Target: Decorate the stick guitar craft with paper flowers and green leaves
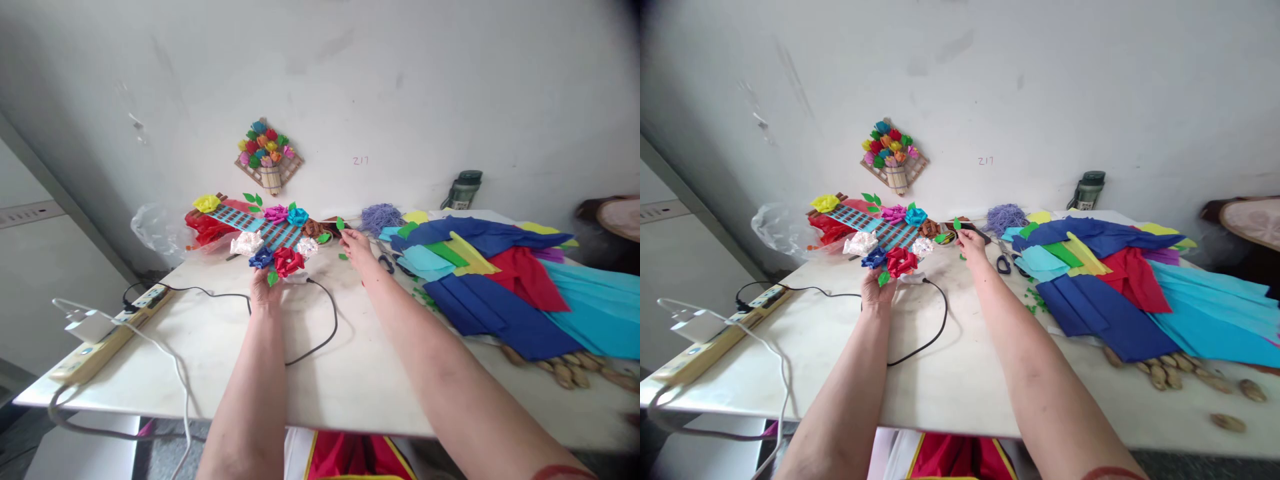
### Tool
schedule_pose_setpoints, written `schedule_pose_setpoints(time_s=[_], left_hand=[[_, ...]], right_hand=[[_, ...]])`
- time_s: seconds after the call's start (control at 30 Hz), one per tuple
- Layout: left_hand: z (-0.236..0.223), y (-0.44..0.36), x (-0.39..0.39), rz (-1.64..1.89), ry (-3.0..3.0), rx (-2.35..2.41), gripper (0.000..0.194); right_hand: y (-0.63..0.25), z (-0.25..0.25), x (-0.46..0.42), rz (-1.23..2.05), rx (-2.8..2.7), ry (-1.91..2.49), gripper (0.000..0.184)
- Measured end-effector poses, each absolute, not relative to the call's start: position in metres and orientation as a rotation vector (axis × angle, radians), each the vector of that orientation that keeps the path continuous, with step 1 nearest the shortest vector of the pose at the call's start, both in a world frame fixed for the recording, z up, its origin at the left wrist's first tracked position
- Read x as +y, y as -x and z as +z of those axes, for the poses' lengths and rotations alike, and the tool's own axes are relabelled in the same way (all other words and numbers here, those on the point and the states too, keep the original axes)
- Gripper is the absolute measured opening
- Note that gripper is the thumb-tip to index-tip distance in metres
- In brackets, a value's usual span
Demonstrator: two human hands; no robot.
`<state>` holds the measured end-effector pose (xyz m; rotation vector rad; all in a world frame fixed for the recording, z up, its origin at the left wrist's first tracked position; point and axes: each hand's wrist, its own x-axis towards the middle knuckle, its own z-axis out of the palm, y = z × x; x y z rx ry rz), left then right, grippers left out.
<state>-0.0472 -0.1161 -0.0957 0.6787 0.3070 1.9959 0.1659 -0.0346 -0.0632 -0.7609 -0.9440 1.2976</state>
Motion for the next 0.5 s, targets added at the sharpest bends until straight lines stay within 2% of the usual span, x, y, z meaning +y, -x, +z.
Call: schedule_pose_setpoints(time_s=[0.23, 0.5], left_hand=[[-0.099, 0.043, -0.117, 1.908, -0.679, 0.385, 0.038], [-0.095, 0.035, -0.117, 1.819, -0.702, 0.429, 0.036]], right_hand=[[-0.176, -0.06, -0.047, 1.281, -0.954, 0.653, 0.012], [-0.188, -0.052, -0.051, 1.299, -1.061, 0.638, 0.028]])
